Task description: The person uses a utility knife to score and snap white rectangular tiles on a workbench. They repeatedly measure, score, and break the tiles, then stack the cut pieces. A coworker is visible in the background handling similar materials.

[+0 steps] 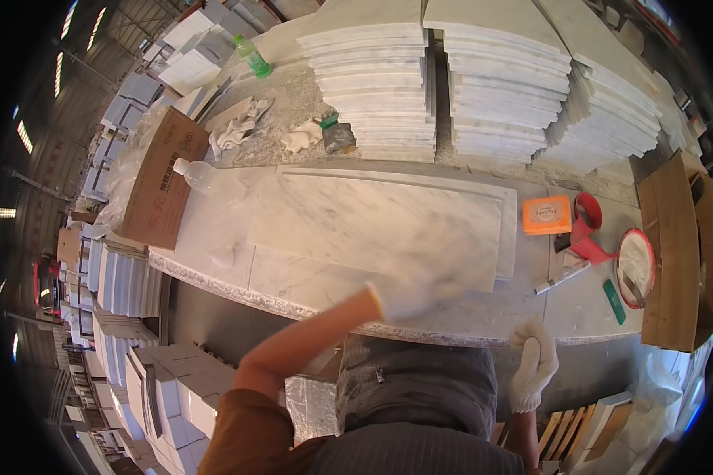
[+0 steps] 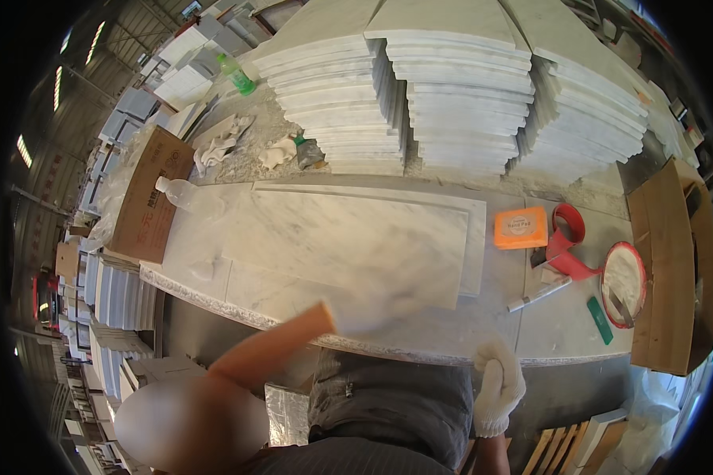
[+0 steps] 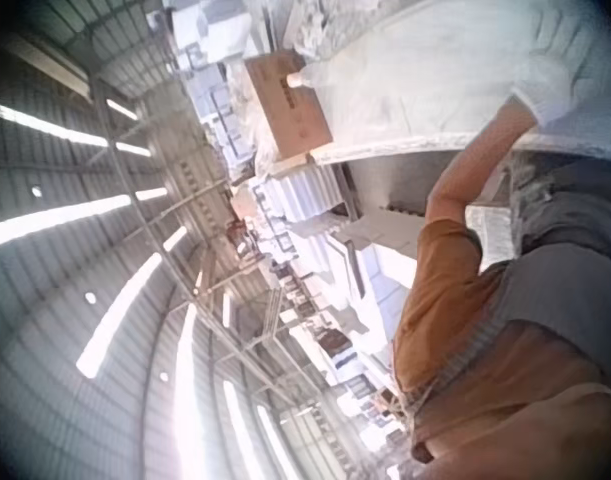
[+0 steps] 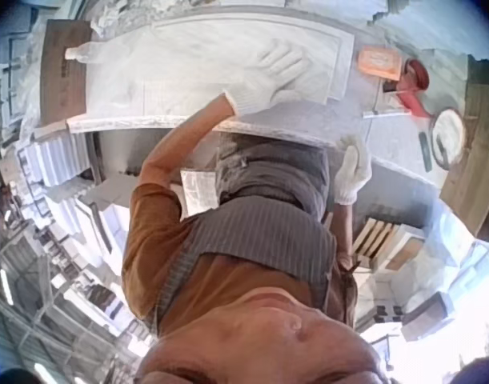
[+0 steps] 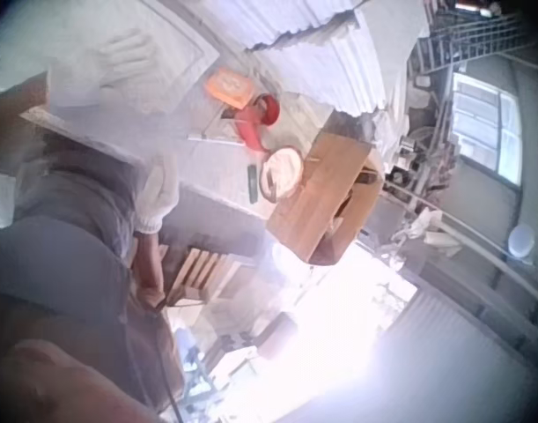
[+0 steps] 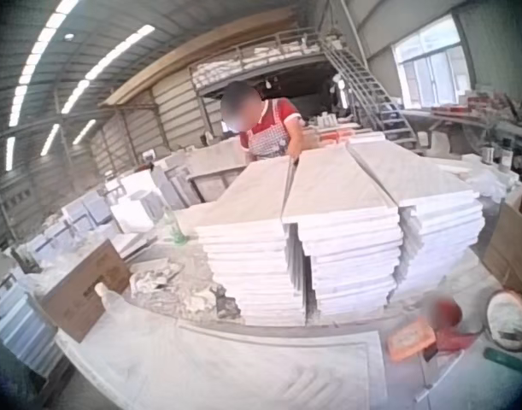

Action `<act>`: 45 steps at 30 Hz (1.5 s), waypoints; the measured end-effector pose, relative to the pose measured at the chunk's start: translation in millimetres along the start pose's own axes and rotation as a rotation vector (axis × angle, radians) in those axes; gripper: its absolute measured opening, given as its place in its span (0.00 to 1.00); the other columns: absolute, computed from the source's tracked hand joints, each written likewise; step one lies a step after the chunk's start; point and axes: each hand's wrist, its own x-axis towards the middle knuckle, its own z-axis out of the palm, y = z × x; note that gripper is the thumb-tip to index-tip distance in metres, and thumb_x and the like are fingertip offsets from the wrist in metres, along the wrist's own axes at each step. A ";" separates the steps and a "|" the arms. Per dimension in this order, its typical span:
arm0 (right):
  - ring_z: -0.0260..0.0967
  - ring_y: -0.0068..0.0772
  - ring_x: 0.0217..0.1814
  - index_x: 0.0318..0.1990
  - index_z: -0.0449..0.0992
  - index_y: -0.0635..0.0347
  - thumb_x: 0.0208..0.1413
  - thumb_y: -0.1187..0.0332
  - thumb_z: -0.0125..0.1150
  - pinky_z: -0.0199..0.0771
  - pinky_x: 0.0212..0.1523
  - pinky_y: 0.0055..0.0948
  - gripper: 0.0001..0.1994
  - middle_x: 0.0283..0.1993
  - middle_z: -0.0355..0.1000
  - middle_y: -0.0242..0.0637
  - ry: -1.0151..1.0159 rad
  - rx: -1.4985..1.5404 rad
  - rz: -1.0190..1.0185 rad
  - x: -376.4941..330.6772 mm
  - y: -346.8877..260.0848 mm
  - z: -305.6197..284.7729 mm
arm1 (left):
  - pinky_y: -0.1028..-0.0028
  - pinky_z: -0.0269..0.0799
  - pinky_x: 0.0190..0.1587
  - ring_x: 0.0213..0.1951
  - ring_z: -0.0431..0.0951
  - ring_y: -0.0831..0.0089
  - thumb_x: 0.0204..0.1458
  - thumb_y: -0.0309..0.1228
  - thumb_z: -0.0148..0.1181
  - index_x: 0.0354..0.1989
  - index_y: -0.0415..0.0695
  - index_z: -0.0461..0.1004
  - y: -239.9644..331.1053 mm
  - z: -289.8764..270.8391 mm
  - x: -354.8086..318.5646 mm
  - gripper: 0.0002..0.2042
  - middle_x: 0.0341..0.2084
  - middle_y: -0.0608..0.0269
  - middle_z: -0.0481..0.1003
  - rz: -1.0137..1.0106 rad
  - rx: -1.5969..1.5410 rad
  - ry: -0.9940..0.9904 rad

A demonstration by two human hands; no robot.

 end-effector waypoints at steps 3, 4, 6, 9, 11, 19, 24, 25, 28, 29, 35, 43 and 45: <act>0.76 0.27 0.39 0.48 0.78 0.71 0.64 0.77 0.46 0.78 0.40 0.27 0.14 0.41 0.77 0.41 -0.001 -0.011 0.060 -5.1 20.5 -14.1 | 0.55 0.50 0.72 0.71 0.54 0.49 0.65 0.46 0.52 0.71 0.45 0.61 -104.9 -9.3 -72.7 0.29 0.70 0.44 0.58 -0.255 0.206 -0.019; 0.76 0.27 0.39 0.48 0.78 0.72 0.64 0.77 0.46 0.77 0.40 0.27 0.14 0.41 0.77 0.41 -0.022 -0.008 0.059 -6.3 21.7 -16.7 | 0.57 0.54 0.70 0.71 0.56 0.53 0.67 0.49 0.45 0.74 0.51 0.53 -136.0 -12.5 -94.7 0.30 0.70 0.47 0.59 -0.370 0.341 0.057; 0.76 0.26 0.40 0.49 0.78 0.72 0.65 0.77 0.46 0.77 0.40 0.26 0.13 0.41 0.77 0.40 -0.055 0.018 0.060 -2.1 19.4 -7.7 | 0.57 0.55 0.70 0.71 0.57 0.54 0.69 0.51 0.40 0.75 0.54 0.51 -167.4 -13.3 -109.5 0.29 0.71 0.50 0.58 -0.587 0.494 0.107; 0.75 0.27 0.40 0.49 0.78 0.72 0.64 0.78 0.46 0.77 0.41 0.28 0.13 0.42 0.78 0.41 -0.062 0.084 0.034 -1.1 13.8 8.3 | 0.54 0.51 0.71 0.71 0.57 0.52 0.67 0.49 0.44 0.71 0.52 0.63 -128.3 -38.7 -66.9 0.27 0.73 0.50 0.55 -0.807 0.355 -0.056; 0.75 0.27 0.39 0.48 0.78 0.71 0.63 0.79 0.47 0.77 0.41 0.28 0.13 0.42 0.78 0.41 -0.120 0.117 0.033 0.9 10.1 23.5 | 0.53 0.51 0.72 0.69 0.61 0.56 0.65 0.45 0.47 0.70 0.61 0.64 -77.0 -31.8 -34.9 0.24 0.74 0.55 0.54 -0.504 0.243 -0.168; 0.74 0.26 0.37 0.47 0.78 0.71 0.63 0.78 0.44 0.76 0.40 0.27 0.14 0.37 0.77 0.38 -0.323 -0.029 -0.135 -1.3 -22.0 52.4 | 0.52 0.40 0.75 0.74 0.50 0.48 0.57 0.56 0.55 0.69 0.39 0.59 8.8 36.4 19.6 0.39 0.72 0.42 0.54 -0.089 -0.090 0.019; 0.77 0.31 0.40 0.47 0.78 0.72 0.62 0.79 0.46 0.79 0.44 0.29 0.13 0.41 0.78 0.43 -0.278 0.082 0.059 -6.6 -7.8 52.4 | 0.56 0.37 0.76 0.76 0.43 0.52 0.61 0.65 0.39 0.73 0.42 0.54 -106.2 -16.7 -34.9 0.43 0.74 0.47 0.51 -0.517 0.171 -0.052; 0.77 0.32 0.40 0.47 0.77 0.73 0.63 0.78 0.46 0.79 0.44 0.31 0.13 0.41 0.77 0.43 -0.258 0.096 0.070 -7.5 -1.8 51.9 | 0.57 0.33 0.77 0.77 0.42 0.54 0.62 0.67 0.33 0.75 0.43 0.51 -125.7 -38.7 -52.7 0.43 0.76 0.50 0.47 -0.670 0.195 -0.073; 0.77 0.31 0.39 0.46 0.78 0.72 0.63 0.78 0.47 0.79 0.43 0.31 0.12 0.40 0.77 0.43 -0.272 0.089 0.141 -10.1 3.8 53.1 | 0.55 0.39 0.76 0.76 0.46 0.52 0.63 0.64 0.36 0.74 0.42 0.52 -182.8 -74.4 -127.4 0.41 0.74 0.49 0.53 -0.991 0.279 0.034; 0.77 0.30 0.38 0.50 0.77 0.72 0.65 0.77 0.47 0.79 0.40 0.28 0.13 0.41 0.78 0.43 -0.322 0.054 0.085 -9.9 12.3 52.1 | 0.54 0.41 0.75 0.75 0.47 0.51 0.64 0.63 0.36 0.74 0.42 0.52 -201.9 -66.4 -154.2 0.41 0.73 0.49 0.54 -1.071 0.398 0.044; 0.75 0.26 0.38 0.47 0.78 0.71 0.65 0.77 0.45 0.77 0.39 0.26 0.13 0.40 0.77 0.39 -0.343 0.028 0.028 -2.4 7.2 67.7 | 0.57 0.37 0.76 0.76 0.46 0.55 0.64 0.64 0.29 0.77 0.44 0.46 -159.6 -39.1 -147.0 0.41 0.75 0.50 0.49 -0.963 0.560 -0.138; 0.73 0.27 0.36 0.54 0.74 0.69 0.68 0.72 0.45 0.76 0.38 0.28 0.15 0.42 0.76 0.41 -0.301 0.031 -0.164 -0.4 1.8 64.5 | 0.50 0.46 0.74 0.70 0.57 0.48 0.54 0.51 0.60 0.65 0.39 0.64 23.9 -14.5 -52.3 0.35 0.65 0.47 0.63 -0.262 0.098 0.012; 0.75 0.31 0.36 0.53 0.75 0.70 0.67 0.72 0.46 0.77 0.39 0.30 0.15 0.41 0.77 0.44 -0.239 0.051 -0.143 -0.8 -4.4 63.6 | 0.53 0.47 0.74 0.70 0.57 0.49 0.54 0.48 0.60 0.63 0.41 0.67 41.3 5.7 -55.9 0.32 0.65 0.49 0.64 -0.157 -0.114 0.043</act>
